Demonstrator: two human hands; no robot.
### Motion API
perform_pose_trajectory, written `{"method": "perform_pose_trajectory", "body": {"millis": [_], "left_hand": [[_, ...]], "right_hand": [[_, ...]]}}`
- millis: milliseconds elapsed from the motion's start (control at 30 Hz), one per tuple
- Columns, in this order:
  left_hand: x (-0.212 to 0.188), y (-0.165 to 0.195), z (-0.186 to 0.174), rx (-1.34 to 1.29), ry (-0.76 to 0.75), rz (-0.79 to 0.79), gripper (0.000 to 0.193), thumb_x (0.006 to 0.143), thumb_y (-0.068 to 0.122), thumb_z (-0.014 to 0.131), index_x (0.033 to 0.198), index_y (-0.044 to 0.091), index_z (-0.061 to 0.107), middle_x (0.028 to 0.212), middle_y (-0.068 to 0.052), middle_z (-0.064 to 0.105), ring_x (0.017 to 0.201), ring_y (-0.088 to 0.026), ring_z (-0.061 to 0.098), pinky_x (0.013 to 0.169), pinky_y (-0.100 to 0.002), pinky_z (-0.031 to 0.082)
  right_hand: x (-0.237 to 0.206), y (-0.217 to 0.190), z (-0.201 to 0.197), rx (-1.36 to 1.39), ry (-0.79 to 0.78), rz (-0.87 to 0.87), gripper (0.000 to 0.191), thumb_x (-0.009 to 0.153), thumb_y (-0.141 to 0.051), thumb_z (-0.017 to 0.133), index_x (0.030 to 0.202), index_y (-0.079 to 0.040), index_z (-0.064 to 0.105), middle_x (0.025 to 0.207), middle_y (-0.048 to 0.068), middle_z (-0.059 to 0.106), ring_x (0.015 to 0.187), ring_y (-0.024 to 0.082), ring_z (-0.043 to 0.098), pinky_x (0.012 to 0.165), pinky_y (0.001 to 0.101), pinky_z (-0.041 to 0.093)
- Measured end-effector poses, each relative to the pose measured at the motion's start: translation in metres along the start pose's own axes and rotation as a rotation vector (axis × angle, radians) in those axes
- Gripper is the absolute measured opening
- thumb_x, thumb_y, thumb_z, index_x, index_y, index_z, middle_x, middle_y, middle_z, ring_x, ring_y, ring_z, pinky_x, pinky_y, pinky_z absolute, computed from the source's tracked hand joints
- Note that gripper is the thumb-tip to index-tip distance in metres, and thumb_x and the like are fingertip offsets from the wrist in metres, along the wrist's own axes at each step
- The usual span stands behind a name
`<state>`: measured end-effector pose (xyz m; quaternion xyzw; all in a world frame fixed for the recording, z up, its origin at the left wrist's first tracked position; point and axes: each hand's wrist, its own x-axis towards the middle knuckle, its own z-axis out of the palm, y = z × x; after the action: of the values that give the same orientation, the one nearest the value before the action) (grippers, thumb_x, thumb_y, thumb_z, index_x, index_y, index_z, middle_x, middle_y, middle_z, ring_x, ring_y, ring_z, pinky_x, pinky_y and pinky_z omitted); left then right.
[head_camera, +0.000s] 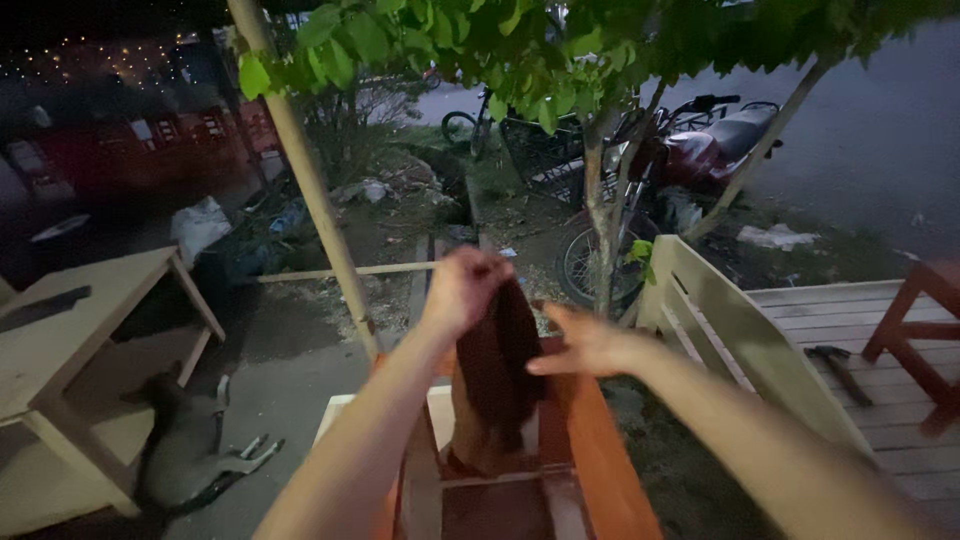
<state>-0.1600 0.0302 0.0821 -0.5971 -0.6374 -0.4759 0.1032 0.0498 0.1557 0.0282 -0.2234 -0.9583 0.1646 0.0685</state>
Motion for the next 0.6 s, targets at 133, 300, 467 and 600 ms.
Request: {"method": "perform_pose_trajectory", "body": {"millis": [133,300,467,600], "left_hand": [[0.009,0.004,-0.029,-0.226,0.164,-0.098,0.019,0.086,0.023,0.078,0.095,0.006,0.079,0.094,-0.009,0.076,0.084,-0.023,0.071,0.079,-0.036,0.056],[-0.017,-0.009,-0.06,-0.508,0.164,-0.381,0.019,0.088,0.017,0.08,0.099,0.003,0.076,0.108,-0.01,0.072,0.096,-0.02,0.067,0.08,-0.039,0.058],[-0.066,-0.001,-0.077,-0.084,-0.183,-0.43,0.071,0.069,0.03,0.091,0.131,0.01,0.061,0.123,-0.011,0.073,0.113,-0.024,0.069,0.095,-0.039,0.055],[-0.085,0.016,-0.06,-0.006,-0.479,-0.872,0.134,0.068,0.031,0.105,0.162,0.016,0.01,0.158,-0.013,0.036,0.133,-0.031,0.049,0.095,-0.046,0.064]], "right_hand": [[0.021,-0.044,0.009,0.731,0.091,0.344,0.074,0.091,-0.051,0.051,0.157,-0.022,0.034,0.156,0.011,0.049,0.133,0.035,0.058,0.094,0.0613,0.061],[0.029,-0.078,-0.032,1.405,0.115,0.306,0.083,0.096,-0.05,0.051,0.163,-0.025,0.01,0.167,0.017,0.022,0.142,0.054,0.042,0.099,0.0718,0.049],[0.025,-0.113,-0.041,1.636,0.192,0.121,0.092,0.093,-0.049,0.055,0.163,-0.022,0.0,0.171,0.01,0.002,0.149,0.055,0.02,0.104,0.075,0.044],[0.027,-0.129,-0.042,1.835,0.235,0.056,0.087,0.094,-0.049,0.054,0.163,-0.019,0.01,0.169,0.013,0.008,0.149,0.052,0.017,0.108,0.0754,0.042]]}}
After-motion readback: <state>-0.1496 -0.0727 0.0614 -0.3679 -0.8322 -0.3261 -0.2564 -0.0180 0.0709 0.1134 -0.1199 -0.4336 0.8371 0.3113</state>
